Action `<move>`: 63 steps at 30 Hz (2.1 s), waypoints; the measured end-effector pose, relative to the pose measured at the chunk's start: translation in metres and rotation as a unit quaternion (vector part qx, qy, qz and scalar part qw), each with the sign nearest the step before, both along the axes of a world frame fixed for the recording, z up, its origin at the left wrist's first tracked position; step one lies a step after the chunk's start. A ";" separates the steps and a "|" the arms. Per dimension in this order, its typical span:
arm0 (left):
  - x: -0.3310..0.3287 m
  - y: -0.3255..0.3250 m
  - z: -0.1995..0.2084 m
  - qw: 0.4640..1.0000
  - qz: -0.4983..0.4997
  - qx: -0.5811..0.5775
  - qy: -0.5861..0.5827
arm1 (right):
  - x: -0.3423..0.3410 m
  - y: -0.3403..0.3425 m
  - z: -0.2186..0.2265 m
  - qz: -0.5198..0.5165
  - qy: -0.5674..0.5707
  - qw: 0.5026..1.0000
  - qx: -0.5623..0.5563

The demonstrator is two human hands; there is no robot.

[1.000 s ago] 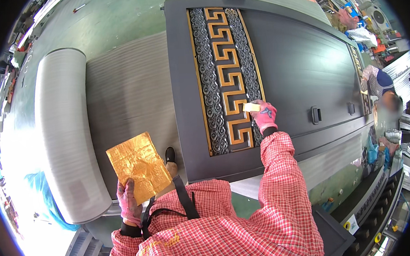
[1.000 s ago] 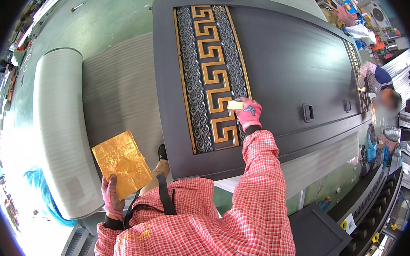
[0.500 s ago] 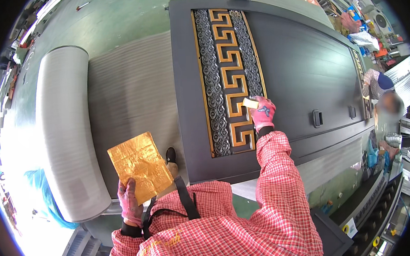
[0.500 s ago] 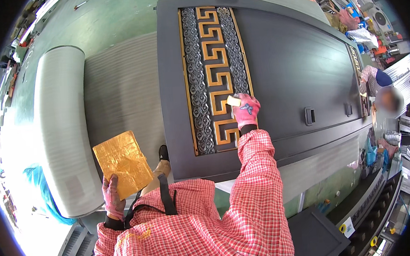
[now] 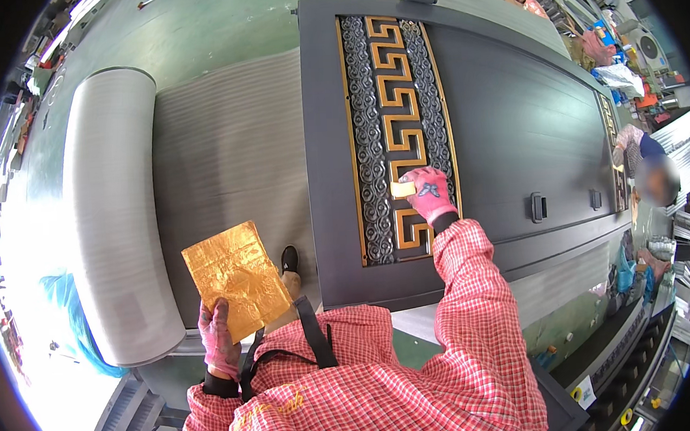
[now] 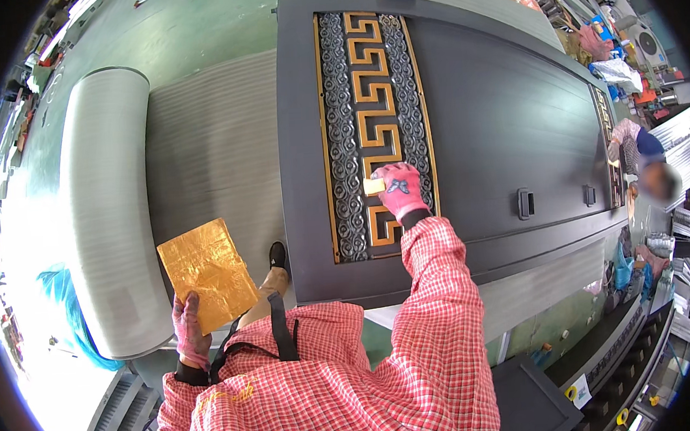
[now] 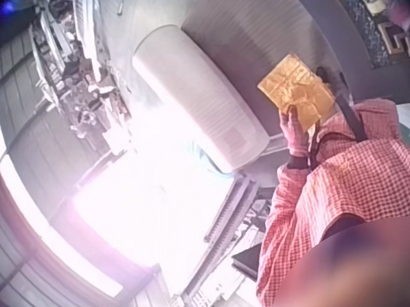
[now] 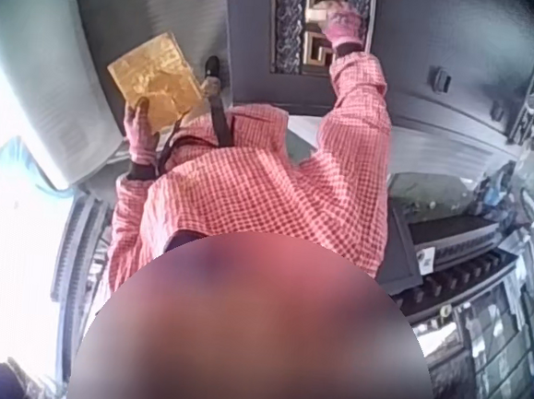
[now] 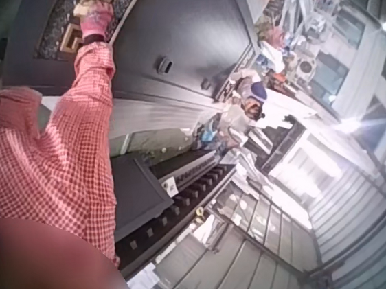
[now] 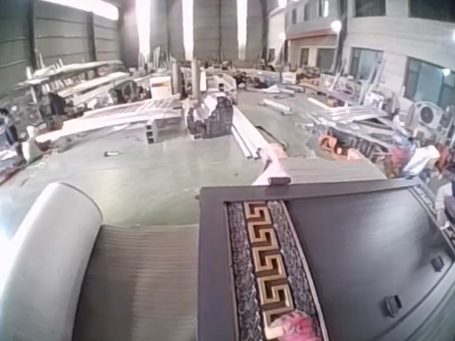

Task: The person rubs a small yellow sponge against a gold-leafed Greek key pattern on a dark gray panel. They hold a gold-leaf sheet in the other hand and continue rubbing the pattern along its length.

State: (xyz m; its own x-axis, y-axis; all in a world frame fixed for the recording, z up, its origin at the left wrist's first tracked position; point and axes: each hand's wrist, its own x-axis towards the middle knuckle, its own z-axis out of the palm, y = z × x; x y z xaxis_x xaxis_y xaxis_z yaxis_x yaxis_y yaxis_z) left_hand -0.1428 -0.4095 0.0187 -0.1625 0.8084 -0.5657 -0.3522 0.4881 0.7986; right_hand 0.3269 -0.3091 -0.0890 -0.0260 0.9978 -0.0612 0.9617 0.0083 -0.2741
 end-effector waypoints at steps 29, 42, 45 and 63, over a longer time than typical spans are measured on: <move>-0.002 -0.002 -0.009 1.000 -0.002 0.007 0.013 | -0.010 0.045 0.004 -0.199 0.038 0.977 0.061; -0.001 -0.002 -0.007 1.000 -0.003 -0.008 0.012 | -0.004 0.000 0.001 -0.120 0.103 0.987 0.008; 0.001 -0.001 -0.008 1.000 -0.004 -0.006 0.003 | -0.010 -0.012 0.005 -0.103 -0.016 0.993 0.048; 0.005 -0.002 0.000 1.000 -0.018 0.011 0.014 | -0.004 -0.032 0.008 -0.145 -0.042 0.988 0.033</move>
